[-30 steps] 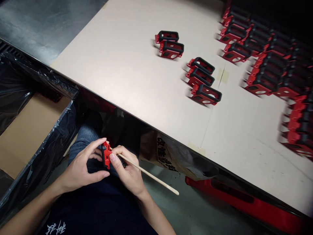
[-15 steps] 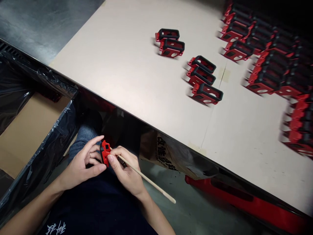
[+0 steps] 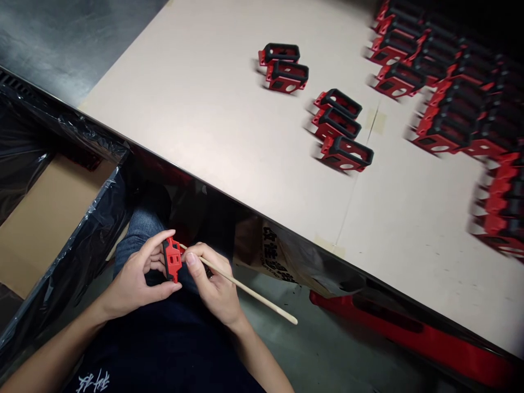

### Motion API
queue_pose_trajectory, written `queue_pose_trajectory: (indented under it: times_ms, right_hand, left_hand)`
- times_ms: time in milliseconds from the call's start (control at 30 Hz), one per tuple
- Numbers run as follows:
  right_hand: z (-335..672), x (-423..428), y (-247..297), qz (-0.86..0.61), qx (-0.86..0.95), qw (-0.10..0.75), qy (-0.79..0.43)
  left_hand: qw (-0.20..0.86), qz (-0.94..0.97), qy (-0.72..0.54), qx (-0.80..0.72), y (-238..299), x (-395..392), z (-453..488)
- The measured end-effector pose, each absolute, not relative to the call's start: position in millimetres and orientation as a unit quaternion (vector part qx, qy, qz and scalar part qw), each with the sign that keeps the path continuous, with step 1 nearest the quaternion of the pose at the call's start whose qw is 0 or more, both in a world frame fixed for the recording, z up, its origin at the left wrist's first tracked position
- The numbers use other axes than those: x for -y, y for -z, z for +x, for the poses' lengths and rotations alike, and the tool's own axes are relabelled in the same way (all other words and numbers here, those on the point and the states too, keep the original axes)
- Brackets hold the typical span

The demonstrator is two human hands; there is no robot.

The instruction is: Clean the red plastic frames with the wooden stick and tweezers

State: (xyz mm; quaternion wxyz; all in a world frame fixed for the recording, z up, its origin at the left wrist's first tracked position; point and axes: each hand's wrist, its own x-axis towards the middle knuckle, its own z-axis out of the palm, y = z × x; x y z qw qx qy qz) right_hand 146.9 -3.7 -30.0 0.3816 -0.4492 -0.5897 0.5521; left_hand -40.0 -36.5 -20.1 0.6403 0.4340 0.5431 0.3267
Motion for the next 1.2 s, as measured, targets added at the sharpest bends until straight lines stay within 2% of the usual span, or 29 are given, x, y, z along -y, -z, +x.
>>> queue_pose_trajectory:
  times_ms: [267,767,1200]
  right_hand:
    - [155.0,3.9,32.1,-0.472,0.55,0.405,-0.558]
    - [152.8,4.7,33.5,-0.458,0.56,0.376,-0.578]
    - [152.6,2.3,35.0,-0.454,0.566,0.376,-0.576]
  left_hand:
    - [0.673,0.357,-0.399,-0.511,28.3,45.7,-46.2]
    - [0.686,0.36,-0.441,-0.453,33.3,45.1,-46.6]
    - [0.598,0.474,-0.394,-0.513,28.5,40.7,-50.2]
